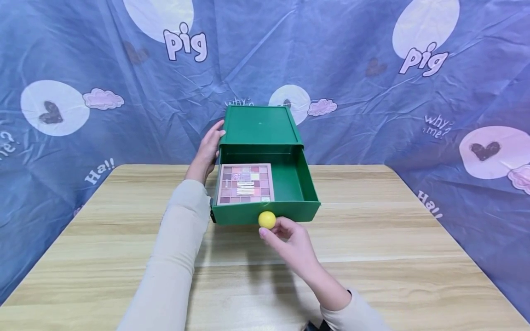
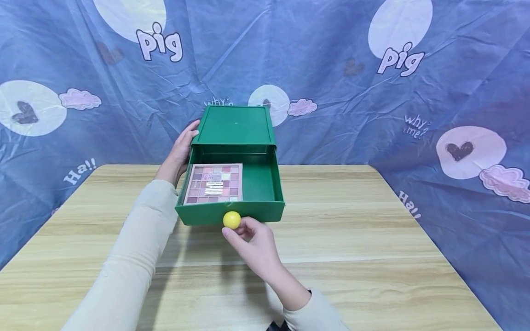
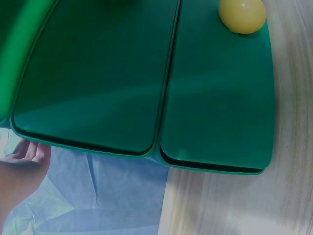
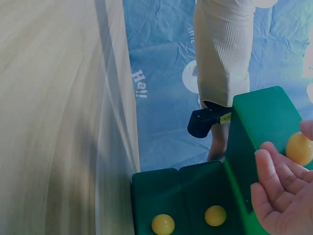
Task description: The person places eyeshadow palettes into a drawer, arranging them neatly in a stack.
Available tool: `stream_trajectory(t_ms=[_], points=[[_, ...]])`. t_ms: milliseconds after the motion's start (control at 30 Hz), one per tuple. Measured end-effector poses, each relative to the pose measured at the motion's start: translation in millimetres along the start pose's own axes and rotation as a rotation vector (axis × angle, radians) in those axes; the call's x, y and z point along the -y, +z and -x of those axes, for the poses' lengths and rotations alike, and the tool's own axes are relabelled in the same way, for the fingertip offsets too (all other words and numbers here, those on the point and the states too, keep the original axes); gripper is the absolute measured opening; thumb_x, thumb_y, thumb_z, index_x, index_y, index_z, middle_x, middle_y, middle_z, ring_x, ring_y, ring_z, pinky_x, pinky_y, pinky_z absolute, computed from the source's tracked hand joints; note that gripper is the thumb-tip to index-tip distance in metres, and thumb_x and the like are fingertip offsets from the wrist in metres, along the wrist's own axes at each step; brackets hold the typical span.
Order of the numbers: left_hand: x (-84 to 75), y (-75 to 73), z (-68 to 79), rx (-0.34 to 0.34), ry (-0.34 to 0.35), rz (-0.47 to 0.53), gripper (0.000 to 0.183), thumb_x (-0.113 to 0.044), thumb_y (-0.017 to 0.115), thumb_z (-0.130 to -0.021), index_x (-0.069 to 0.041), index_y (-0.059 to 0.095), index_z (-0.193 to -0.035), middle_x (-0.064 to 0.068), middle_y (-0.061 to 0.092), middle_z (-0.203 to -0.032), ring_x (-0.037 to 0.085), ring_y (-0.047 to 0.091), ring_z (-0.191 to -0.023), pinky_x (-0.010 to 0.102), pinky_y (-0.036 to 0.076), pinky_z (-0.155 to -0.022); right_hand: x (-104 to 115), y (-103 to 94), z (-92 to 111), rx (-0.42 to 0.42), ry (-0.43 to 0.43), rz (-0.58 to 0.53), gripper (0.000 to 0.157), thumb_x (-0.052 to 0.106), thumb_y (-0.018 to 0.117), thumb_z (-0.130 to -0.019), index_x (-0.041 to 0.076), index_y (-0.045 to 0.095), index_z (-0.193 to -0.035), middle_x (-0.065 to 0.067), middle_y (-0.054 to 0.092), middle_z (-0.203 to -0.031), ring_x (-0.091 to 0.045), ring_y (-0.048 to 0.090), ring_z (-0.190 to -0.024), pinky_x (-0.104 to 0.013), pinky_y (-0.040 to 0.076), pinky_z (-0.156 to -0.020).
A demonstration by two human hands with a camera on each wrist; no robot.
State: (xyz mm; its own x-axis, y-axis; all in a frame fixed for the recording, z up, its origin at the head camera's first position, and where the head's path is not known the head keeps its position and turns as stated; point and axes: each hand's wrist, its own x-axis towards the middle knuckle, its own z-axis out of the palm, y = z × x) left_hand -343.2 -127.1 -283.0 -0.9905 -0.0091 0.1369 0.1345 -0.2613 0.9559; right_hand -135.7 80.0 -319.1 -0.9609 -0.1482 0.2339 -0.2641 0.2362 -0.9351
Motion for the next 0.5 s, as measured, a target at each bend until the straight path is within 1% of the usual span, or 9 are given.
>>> stream_trajectory(t_ms=[100, 233, 367, 500], points=[[-0.5, -0.1, 0.7, 0.004, 0.000, -0.001, 0.048, -0.021, 0.044, -0.083, -0.020, 0.039, -0.131, 0.006, 0.040, -0.124, 0.017, 0.044, -0.095, 0.034, 0.034, -0.083, 1.1, 1.7, -0.7, -0.005, 0.016, -0.055, 0.013, 0.014, 0.065, -0.077, 0.002, 0.060, -0.078, -0.004, 0.059, -0.069, -0.016, 0.057, -0.066, -0.028, 0.046, -0.065], [-1.1, 0.3, 1.2, 0.007, 0.002, -0.002, 0.048, -0.021, 0.044, -0.083, -0.020, 0.039, -0.131, 0.005, 0.040, -0.125, 0.017, 0.044, -0.096, 0.034, 0.034, -0.083, 5.3, 2.1, -1.2, -0.010, 0.039, -0.060, 0.012, 0.013, 0.064, -0.077, 0.002, 0.061, -0.078, -0.004, 0.060, -0.070, -0.015, 0.057, -0.067, -0.027, 0.046, -0.064], [-1.6, 0.9, 1.5, 0.002, 0.002, -0.002, 0.047, -0.021, 0.044, -0.084, -0.020, 0.039, -0.131, 0.007, 0.044, -0.120, 0.014, 0.046, -0.088, 0.029, 0.037, -0.076, 14.9, 2.4, -1.2, -0.015, 0.040, -0.058, 0.009, 0.008, 0.063, -0.077, -0.001, 0.060, -0.078, -0.005, 0.060, -0.069, -0.016, 0.057, -0.066, -0.027, 0.046, -0.064], [-2.0, 1.2, 1.7, 0.001, -0.004, 0.006, 0.048, -0.021, 0.045, -0.084, -0.020, 0.039, -0.131, 0.008, 0.046, -0.116, 0.012, 0.047, -0.082, 0.026, 0.038, -0.070, 14.2, 2.7, -4.9, -0.014, 0.014, -0.038, 0.010, 0.009, 0.063, -0.078, 0.000, 0.061, -0.077, -0.005, 0.060, -0.068, -0.016, 0.058, -0.065, -0.027, 0.046, -0.062]])
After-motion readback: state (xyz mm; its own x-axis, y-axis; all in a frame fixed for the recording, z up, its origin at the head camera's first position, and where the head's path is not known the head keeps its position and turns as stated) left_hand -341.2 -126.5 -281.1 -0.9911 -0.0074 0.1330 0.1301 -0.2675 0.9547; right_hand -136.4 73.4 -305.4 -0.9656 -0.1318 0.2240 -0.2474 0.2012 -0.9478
